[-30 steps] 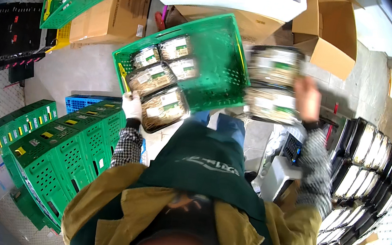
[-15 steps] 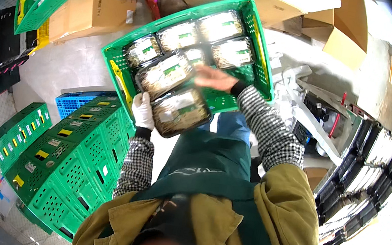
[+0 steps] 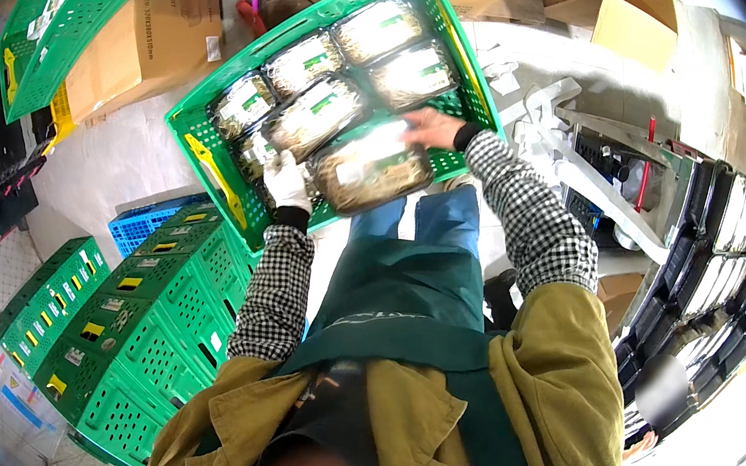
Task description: The person picks up packaged food items from a green crate and places them onto a shelf. They also handle empty black plastic trays, moving them between the crate and the shelf area. The person wears white gloves and a green apron while performing these repetitive stocking actions.
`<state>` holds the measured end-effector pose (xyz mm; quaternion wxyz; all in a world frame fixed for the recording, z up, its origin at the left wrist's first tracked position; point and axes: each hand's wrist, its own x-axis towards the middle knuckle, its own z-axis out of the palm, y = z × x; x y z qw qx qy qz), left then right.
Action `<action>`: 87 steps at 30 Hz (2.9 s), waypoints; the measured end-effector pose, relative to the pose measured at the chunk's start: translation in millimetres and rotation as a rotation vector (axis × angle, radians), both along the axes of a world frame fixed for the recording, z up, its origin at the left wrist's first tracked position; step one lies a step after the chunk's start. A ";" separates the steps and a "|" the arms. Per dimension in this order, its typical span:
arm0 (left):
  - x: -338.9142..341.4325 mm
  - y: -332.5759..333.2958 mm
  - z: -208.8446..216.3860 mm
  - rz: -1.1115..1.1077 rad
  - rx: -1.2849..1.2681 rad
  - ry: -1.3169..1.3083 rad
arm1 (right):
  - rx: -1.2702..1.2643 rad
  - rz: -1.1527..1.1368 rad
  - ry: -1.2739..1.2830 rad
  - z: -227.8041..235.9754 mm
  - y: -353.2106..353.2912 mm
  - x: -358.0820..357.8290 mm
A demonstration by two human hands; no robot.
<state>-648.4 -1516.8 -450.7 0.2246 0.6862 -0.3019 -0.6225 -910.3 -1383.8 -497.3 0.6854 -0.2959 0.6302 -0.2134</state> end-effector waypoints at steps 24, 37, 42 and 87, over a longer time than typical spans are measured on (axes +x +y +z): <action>-127.4 74.6 -44.2 -1.660 -0.399 -0.781 | -0.311 -0.910 1.122 208.6 300.8 27.4; -466.3 711.3 202.8 -1.964 -1.742 0.721 | 0.743 -1.609 1.854 311.6 909.7 -215.8; -474.1 773.8 244.1 -2.323 -1.126 0.303 | 1.217 -1.334 1.273 306.3 969.6 -252.8; 124.1 -67.5 -23.5 -0.586 -0.430 -1.120 | -0.460 -0.404 0.670 60.7 8.1 46.7</action>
